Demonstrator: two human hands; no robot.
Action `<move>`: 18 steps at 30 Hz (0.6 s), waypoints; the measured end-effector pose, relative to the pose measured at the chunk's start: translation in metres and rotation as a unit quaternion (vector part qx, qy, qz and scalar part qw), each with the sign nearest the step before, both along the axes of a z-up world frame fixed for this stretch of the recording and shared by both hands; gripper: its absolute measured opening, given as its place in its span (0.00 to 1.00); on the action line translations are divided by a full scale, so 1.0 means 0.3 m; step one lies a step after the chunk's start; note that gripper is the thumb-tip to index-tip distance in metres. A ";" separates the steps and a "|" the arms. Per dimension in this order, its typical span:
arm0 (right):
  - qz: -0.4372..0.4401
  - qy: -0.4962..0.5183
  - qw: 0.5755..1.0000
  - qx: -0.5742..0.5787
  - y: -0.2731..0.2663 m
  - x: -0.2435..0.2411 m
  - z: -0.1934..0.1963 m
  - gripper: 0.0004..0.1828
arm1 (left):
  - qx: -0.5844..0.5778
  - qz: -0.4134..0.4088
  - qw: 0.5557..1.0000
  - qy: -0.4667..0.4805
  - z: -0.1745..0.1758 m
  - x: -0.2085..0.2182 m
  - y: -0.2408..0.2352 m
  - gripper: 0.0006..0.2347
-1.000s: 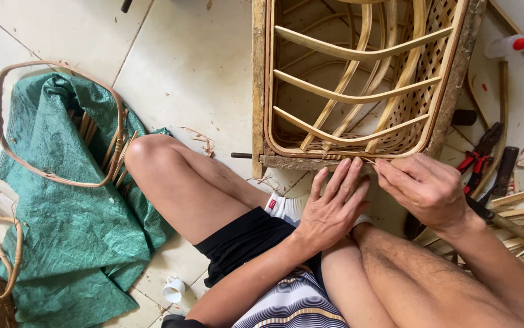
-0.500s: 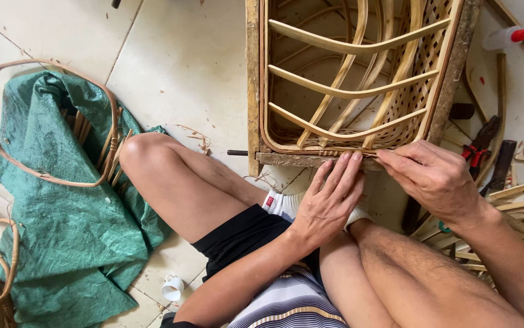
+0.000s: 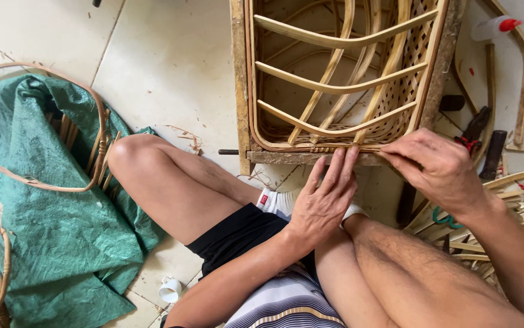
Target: The person sits on the floor and assembles a rectangular bamboo basket. They apply glue to the frame, fit curved bamboo strips into place, and use a hammer to secure the joints. The person also cuts and trims bamboo pieces with a knife to fit the basket structure.
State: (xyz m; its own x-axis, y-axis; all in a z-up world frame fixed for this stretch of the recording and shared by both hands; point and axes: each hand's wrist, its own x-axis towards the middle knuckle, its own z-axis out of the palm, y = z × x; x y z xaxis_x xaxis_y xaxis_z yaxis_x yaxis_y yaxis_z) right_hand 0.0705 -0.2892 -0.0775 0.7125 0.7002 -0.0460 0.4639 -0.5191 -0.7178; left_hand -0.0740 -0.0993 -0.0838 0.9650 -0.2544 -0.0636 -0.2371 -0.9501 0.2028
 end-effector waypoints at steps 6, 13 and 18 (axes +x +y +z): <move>0.029 0.015 0.999 -0.001 -0.027 0.035 0.001 0.13 | -0.007 -0.031 0.999 0.030 -0.005 0.004 0.007 0.20; 0.101 -0.040 0.994 0.005 -0.065 0.076 -0.030 0.12 | 0.044 -0.015 0.999 -0.024 -0.030 0.010 -0.038 0.19; 0.104 0.041 0.993 -0.046 -0.063 0.141 -0.028 0.13 | 0.075 -0.030 0.997 -0.006 -0.027 0.006 -0.047 0.21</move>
